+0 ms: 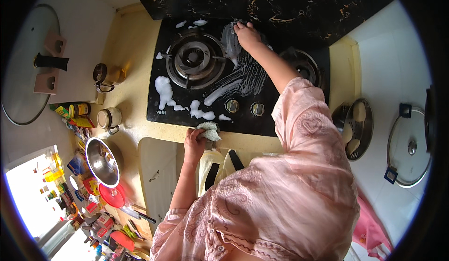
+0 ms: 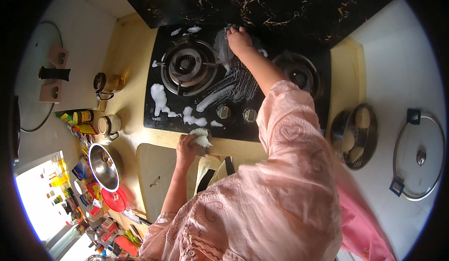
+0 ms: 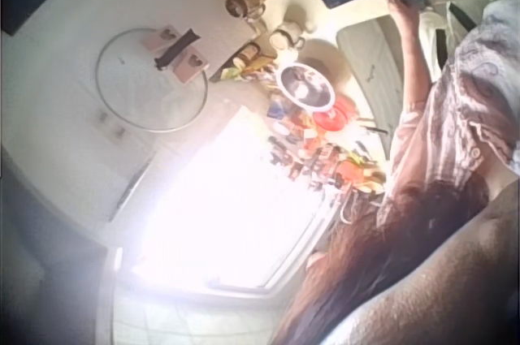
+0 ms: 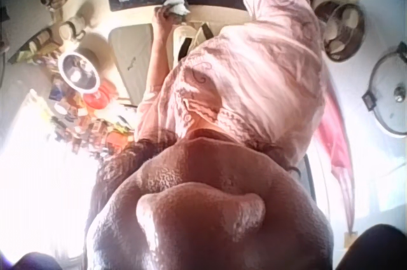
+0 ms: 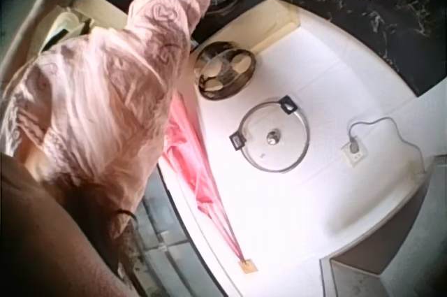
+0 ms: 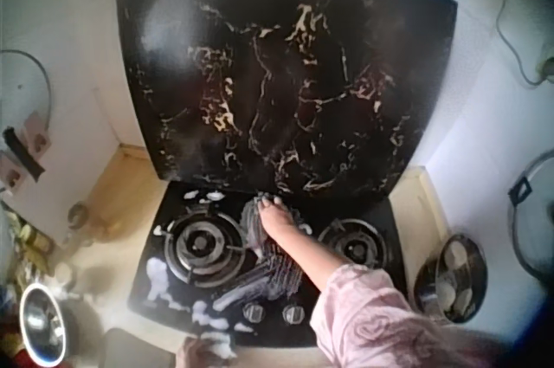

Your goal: The person cleans a gas stove by spraying a cleaning agent and scrubbing the surface with a cloth and a steel wool pad. They briefly move to the sink to rinse the cloth and handle a package of food before returning to scrub the stovetop and burners thoroughly.

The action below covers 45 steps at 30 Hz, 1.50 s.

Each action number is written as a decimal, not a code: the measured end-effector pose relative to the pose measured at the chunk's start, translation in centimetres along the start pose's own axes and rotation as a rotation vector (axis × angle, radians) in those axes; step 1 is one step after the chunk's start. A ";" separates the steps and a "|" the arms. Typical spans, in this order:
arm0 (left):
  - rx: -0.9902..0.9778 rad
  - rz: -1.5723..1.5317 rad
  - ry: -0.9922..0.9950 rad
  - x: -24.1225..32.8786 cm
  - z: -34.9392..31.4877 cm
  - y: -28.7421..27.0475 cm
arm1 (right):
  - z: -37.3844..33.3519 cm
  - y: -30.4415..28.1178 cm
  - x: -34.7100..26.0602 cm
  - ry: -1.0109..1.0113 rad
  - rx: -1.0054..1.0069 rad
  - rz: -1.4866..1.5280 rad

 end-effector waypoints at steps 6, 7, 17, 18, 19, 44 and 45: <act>-0.015 -0.039 -0.025 0.0 0.0 -0.1 | -3.8 2.6 6.6 0.217 -0.036 0.045; -0.013 -0.047 -0.014 0.0 -0.1 -0.1 | -3.9 3.8 7.3 0.244 -0.037 0.012; -0.033 -0.011 0.020 -0.6 0.1 0.2 | 0.8 7.2 -0.6 0.286 0.161 0.420; -0.025 -0.013 0.019 -0.8 0.0 0.1 | 0.6 4.7 -1.2 0.245 0.185 0.338; -0.018 -0.014 0.019 -0.9 -0.2 0.0 | -0.6 2.8 0.1 0.127 0.092 0.240; -0.004 -0.008 0.038 -0.8 0.0 0.1 | -6.9 3.0 1.1 0.067 0.102 0.244; -0.013 0.009 0.029 -0.8 0.0 0.1 | -5.3 3.7 2.6 0.204 0.029 0.338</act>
Point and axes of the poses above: each hand's wrist, its own z-axis towards the middle knuckle, its own y-axis out of the palm, x = y × z, the point moved 4 cm from there along z, towards the middle knuckle, and after that the axes turned 15 degrees about -z, right-handed, at the moved point
